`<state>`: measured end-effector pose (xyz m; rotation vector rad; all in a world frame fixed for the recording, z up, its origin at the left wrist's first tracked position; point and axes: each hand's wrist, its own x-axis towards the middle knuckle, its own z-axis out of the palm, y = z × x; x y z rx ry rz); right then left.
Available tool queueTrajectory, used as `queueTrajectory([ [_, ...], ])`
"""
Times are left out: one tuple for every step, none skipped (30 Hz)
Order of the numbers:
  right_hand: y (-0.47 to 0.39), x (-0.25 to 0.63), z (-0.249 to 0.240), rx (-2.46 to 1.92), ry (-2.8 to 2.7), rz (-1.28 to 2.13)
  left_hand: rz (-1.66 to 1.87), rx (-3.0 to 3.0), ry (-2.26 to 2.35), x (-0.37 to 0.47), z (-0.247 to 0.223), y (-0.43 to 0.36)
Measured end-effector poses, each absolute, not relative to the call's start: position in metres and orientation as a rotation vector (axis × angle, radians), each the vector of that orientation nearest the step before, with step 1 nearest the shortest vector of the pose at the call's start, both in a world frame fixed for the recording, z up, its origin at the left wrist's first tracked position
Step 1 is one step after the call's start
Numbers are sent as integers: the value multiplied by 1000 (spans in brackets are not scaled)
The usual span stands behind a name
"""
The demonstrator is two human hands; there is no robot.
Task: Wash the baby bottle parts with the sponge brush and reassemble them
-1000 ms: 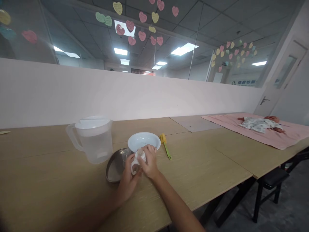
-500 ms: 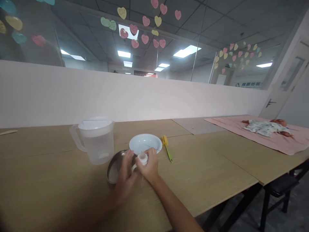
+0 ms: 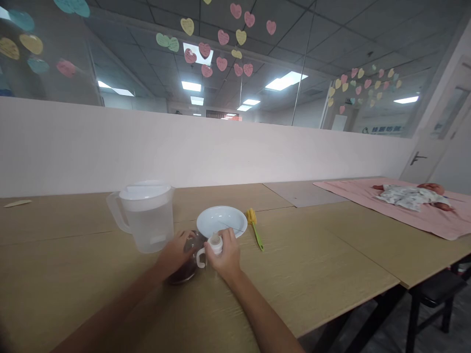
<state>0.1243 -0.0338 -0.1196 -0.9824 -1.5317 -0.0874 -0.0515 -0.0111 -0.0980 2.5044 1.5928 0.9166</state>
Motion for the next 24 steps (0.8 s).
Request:
queueTrajectory([
  [-34,124,-119,-986,-1531,-82,916,2502,1608,-52,-90,-14],
  [-34,124,-119,-989,-1528,-74,930,2512,1614,-53,-80,-17],
  [-34,123,-120,-991,-1523,-60,994,2524,1637,-53,-69,-20],
  [-34,123,-120,-991,-1513,-41,1095,2539,1644,-52,-58,-24],
  [-34,122,-121,-990,-1500,-19,1227,2534,1611,-50,-47,-29],
  [-34,122,-123,-990,-1483,4,1365,2505,1537,-46,-39,-34],
  [-33,121,-124,-993,-1467,25,1458,2474,1428,-42,-32,-39],
  [-33,121,-125,-998,-1453,42,1523,2438,1315,-37,-28,-44],
  [-33,121,-126,-1004,-1444,57,1555,2399,1217,-31,-27,-49],
  [-32,120,-127,-1009,-1438,73,1543,2368,1137,-26,-28,-52],
  [-32,120,-128,-1009,-1435,89,1514,2345,1072,-21,-31,-55],
  [-32,120,-128,-1005,-1434,103,1473,2332,1021,-16,-34,-57],
  [-32,121,-129,-1000,-1433,112,1430,2328,983,-13,-38,-58],
  [-32,121,-129,-996,-1434,116,1395,2329,956,-11,-41,-59],
  [-32,121,-129,-993,-1438,116,1368,2335,940,-9,-43,-59],
  [-32,121,-130,-991,-1445,115,1351,2339,936,-9,-45,-59],
  [-32,122,-130,-989,-1454,117,1337,2342,939,-8,-46,-59],
  [-32,122,-130,-986,-1463,121,1325,2341,943,-8,-46,-60],
  [-32,122,-130,-982,-1471,121,1312,2340,944,-8,-45,-61],
  [-32,122,-129,-981,-1479,115,1295,2339,940,-8,-44,-62],
  [-32,122,-129,-980,-1487,102,1274,2340,931,-8,-43,-63],
  [-32,122,-128,-981,-1492,81,1254,2342,920,-7,-42,-64],
  [-32,122,-128,-980,-1498,56,1234,2348,908,-7,-42,-64],
  [-32,123,-127,-975,-1505,31,1219,2354,898,-6,-42,-65],
])
